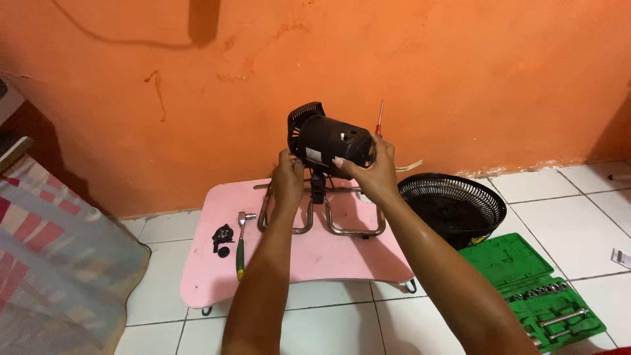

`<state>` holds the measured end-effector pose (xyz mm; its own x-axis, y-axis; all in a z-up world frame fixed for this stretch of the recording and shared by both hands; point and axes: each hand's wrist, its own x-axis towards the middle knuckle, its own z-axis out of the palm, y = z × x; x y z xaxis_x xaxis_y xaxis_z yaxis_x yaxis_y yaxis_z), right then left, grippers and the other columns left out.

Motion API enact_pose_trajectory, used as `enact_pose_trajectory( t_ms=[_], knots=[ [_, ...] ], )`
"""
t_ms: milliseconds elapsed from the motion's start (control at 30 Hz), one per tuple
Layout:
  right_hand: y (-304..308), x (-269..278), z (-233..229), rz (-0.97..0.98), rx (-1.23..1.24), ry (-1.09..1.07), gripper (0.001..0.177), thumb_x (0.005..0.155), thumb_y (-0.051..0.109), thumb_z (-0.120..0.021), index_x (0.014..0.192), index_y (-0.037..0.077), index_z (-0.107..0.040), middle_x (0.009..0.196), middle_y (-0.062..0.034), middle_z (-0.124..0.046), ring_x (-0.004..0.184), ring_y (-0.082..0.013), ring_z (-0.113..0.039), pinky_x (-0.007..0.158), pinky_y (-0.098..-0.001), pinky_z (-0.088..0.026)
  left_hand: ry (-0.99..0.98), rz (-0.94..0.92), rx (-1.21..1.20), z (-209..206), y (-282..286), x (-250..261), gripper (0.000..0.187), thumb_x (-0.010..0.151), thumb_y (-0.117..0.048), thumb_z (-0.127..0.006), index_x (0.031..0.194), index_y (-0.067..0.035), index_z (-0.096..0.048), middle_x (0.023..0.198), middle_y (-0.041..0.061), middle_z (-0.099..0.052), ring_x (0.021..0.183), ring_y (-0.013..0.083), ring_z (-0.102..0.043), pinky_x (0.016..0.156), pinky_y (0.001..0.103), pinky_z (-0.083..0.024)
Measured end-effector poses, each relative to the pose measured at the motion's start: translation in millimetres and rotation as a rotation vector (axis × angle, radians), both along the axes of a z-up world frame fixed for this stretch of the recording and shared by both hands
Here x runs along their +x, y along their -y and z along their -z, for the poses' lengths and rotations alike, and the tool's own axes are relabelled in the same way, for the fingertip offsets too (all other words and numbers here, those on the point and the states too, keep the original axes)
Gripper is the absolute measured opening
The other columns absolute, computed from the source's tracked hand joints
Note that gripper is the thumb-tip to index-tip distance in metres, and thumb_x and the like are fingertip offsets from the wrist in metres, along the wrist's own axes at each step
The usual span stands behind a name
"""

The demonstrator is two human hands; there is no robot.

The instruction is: The person disassembles a fan motor mounted on a metal stand. They use a socket wrench and a screwdriver to remove screws and detach the motor housing, exposing the internal fan blades and wiring.

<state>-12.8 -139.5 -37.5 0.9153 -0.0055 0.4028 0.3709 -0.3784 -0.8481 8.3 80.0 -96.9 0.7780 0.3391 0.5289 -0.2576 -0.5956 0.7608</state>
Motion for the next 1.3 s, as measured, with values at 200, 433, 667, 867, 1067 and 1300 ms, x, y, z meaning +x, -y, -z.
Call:
enact_pose_trajectory(
  t_ms=[200,433,667,867,1067,1300],
  knots=[
    [2.1,2.1,0.7,-0.041,0.034,-0.078,0.114,0.071,0.049,-0.087,0.154,-0.005,-0.029,0.145,-0.0232,-0.033,0.139,-0.0397,-0.041,0.11,-0.0482,-0.044,0.039,0.019,-0.076,0.0,1.5,-0.1,0.03,0.096,-0.009,-0.06,0.125,-0.002,-0.055,0.086,0.017,-0.073,0.076,0.0328,-0.072,0.068,0.044,-0.054],
    [-4.3,-2.8,2.3,0.008,0.013,0.028,0.111,0.07,0.048,-0.091,0.15,-0.006,-0.035,0.142,-0.022,-0.039,0.136,-0.0372,-0.048,0.113,-0.0473,-0.045,0.018,-0.062,0.001,-1.2,5.9,-4.0,0.034,0.097,-0.009,-0.06,0.131,-0.004,-0.057,0.092,0.017,-0.076,0.081,0.0323,-0.073,0.071,0.044,-0.055],
    [-5.7,-4.6,4.0,-0.015,0.107,-0.063,0.108,0.073,0.049,-0.088,0.15,-0.004,-0.035,0.14,-0.0201,-0.037,0.134,-0.0345,-0.047,0.109,-0.0442,-0.047,0.003,-0.051,-0.085,-3.6,3.1,-8.1,0.028,0.099,-0.013,-0.059,0.126,-0.004,-0.061,0.105,0.016,-0.076,0.094,0.0288,-0.075,0.08,0.041,-0.058],
    [-0.1,0.7,10.1,-0.037,0.081,-0.056,0.108,0.072,0.05,-0.086,0.15,-0.004,-0.035,0.14,-0.0206,-0.038,0.133,-0.035,-0.05,0.108,-0.0448,-0.049,-0.034,-0.115,-0.185,24.0,39.9,-31.8,0.047,0.092,-0.014,-0.062,0.137,-0.003,-0.051,0.128,0.019,-0.064,0.117,0.0314,-0.065,0.099,0.043,-0.05],
    [6.4,8.6,20.6,-0.097,0.104,-0.06,0.097,0.083,0.054,-0.075,0.152,-0.001,-0.035,0.141,-0.0226,-0.036,0.134,-0.0356,-0.048,0.108,-0.0472,-0.047,-0.083,-0.038,-0.22,40.6,74.0,-38.8,0.069,0.083,-0.024,-0.077,0.138,0.002,-0.044,0.127,0.021,-0.063,0.117,0.0342,-0.064,0.1,0.045,-0.051],
    [22.2,6.3,29.7,-0.084,-0.007,-0.085,0.09,0.087,0.065,-0.062,0.15,0.003,-0.045,0.14,-0.0214,-0.042,0.131,-0.0373,-0.051,0.108,-0.0498,-0.047,-0.108,-0.142,-0.331,63.6,81.2,-28.4,0.05,0.089,-0.02,-0.076,0.128,-0.003,-0.052,0.122,0.018,-0.066,0.113,0.0356,-0.066,0.096,0.046,-0.049]
  ],
)
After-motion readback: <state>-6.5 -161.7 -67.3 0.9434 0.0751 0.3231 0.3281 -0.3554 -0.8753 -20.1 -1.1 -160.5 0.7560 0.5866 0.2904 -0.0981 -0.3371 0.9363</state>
